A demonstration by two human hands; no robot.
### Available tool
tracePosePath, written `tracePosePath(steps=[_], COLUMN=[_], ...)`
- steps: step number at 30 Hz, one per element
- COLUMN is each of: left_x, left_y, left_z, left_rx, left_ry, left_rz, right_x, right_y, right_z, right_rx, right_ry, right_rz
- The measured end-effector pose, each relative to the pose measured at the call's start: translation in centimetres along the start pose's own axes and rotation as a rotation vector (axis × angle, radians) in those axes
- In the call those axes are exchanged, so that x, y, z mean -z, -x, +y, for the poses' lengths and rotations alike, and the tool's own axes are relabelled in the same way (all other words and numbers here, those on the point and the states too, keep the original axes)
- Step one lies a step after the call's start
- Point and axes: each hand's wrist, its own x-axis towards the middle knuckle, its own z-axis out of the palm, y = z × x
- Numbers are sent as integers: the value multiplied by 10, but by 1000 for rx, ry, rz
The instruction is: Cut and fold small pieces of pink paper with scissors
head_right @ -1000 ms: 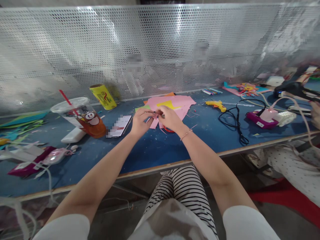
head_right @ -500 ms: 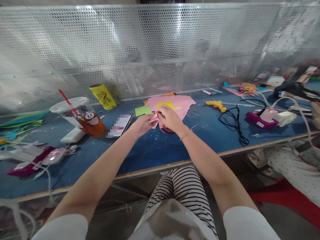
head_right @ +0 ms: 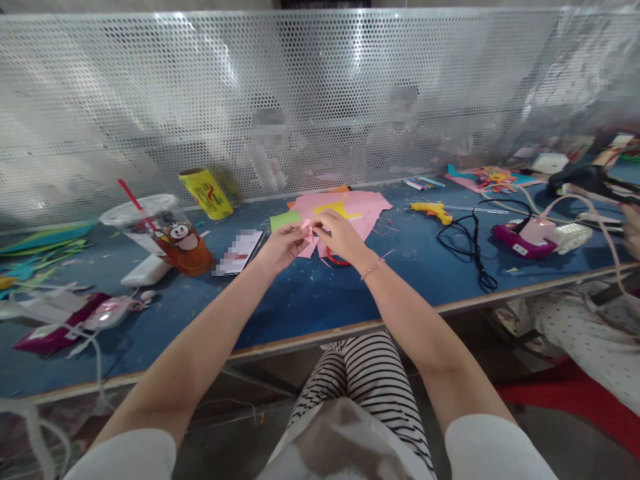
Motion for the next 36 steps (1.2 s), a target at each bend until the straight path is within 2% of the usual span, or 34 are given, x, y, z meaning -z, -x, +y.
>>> tracePosePath(steps=[5,13,19,29,36], left_x=[0,-1,-2,-2,-3], left_y=[0,0,1,2,2], left_z=[0,-1,0,5,7], left_rx=[-28,-73,-46,66,83], left_ry=[-51,31,23,-26,-23], left_rz=[26,38,61,70,82], right_x=[-1,-4,-3,3,2], right_y=[1,1,1,2,2], right_z=[2,6,5,6,8], right_rx=[-4,39,46,71,104], right_ry=[-69,-70,-48,-29,-6], right_rz=[25,54,78,-27,-30])
